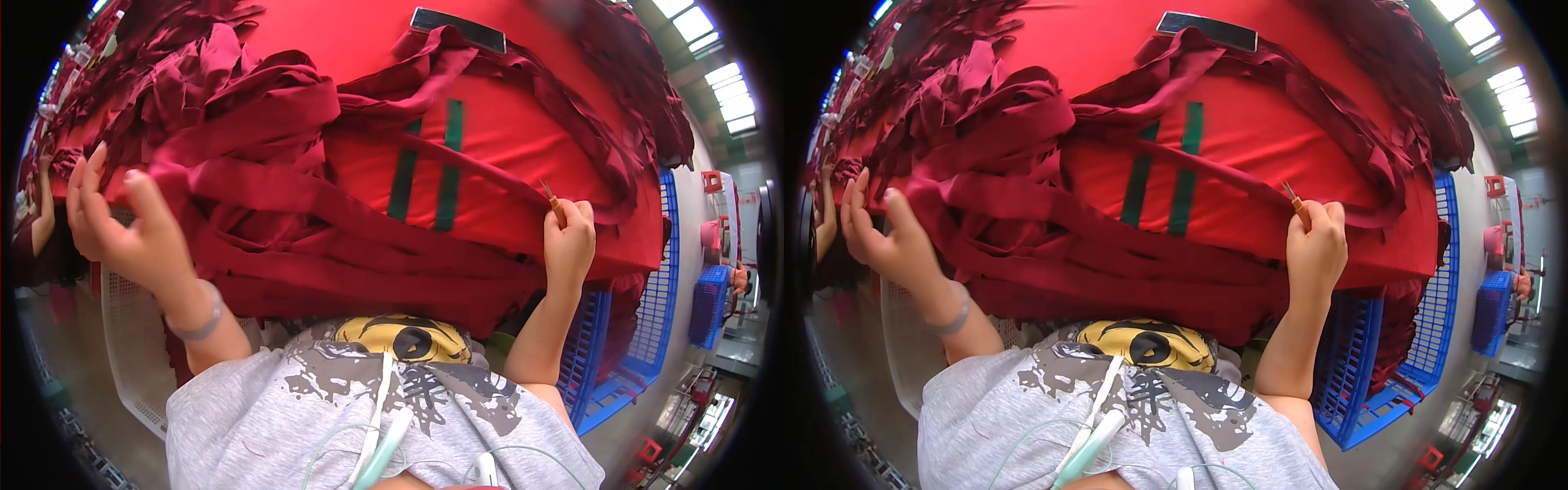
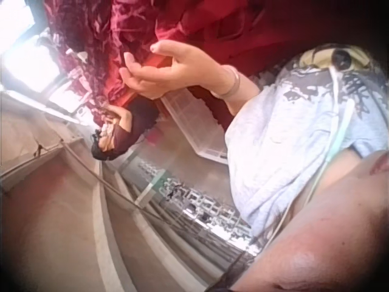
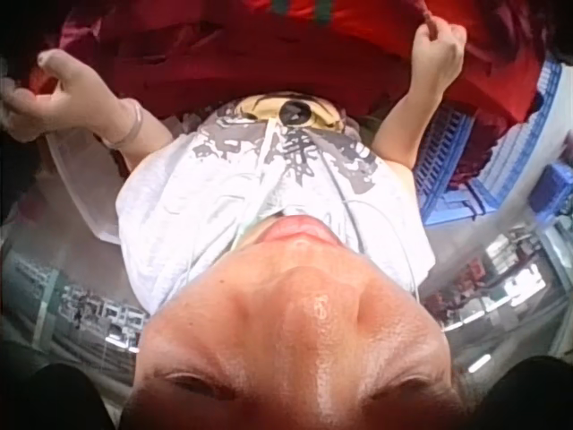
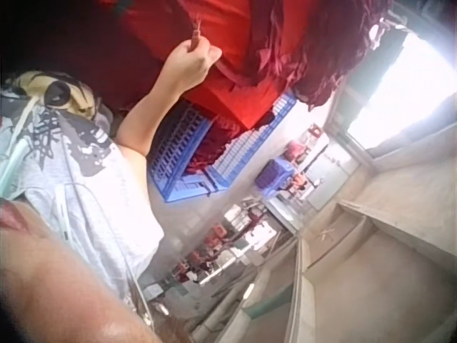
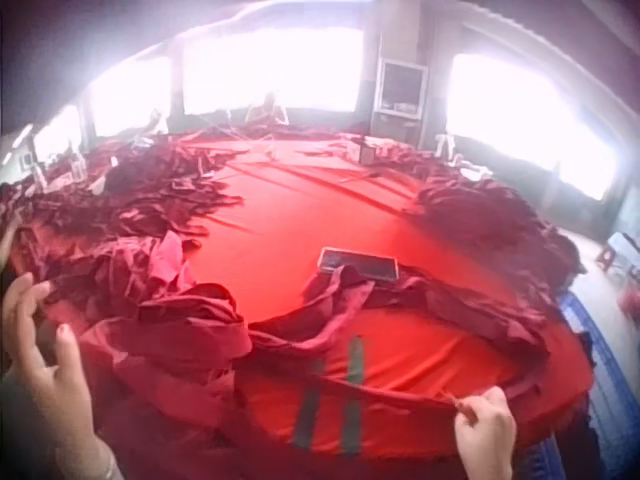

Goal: The person uses a small blade to cut strips of maroon fabric on a workbench. They repeatedly pick up a strip, position it, and slice it into smaller pieces, placing the cut sections back onto the pile.

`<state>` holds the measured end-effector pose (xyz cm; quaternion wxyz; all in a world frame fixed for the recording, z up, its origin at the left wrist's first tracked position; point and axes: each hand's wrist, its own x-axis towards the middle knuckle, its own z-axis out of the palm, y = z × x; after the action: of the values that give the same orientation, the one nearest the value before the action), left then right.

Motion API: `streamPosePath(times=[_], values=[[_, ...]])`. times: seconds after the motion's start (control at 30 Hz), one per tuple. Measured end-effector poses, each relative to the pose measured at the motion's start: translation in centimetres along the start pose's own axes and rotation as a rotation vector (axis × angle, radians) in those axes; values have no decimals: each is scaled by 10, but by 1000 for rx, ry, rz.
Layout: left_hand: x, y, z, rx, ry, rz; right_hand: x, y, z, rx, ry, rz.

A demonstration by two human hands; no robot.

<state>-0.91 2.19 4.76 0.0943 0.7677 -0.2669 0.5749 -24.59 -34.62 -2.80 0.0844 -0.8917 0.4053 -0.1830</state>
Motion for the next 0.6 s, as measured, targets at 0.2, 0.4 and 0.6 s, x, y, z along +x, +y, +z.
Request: streamPosePath(times=[0.2, 0.4, 0.6], values=[[-14, 169, 14, -873, -677, 133, -32, -10, -65, 568, -193, -359], [-32, 173, 32, -1351, -934, 314, -45, 30, -95, 875, -1113, -152], [-11, 131, 45, -1484, -746, 48, -64, 69, -41, 1052, -1764, -695]])
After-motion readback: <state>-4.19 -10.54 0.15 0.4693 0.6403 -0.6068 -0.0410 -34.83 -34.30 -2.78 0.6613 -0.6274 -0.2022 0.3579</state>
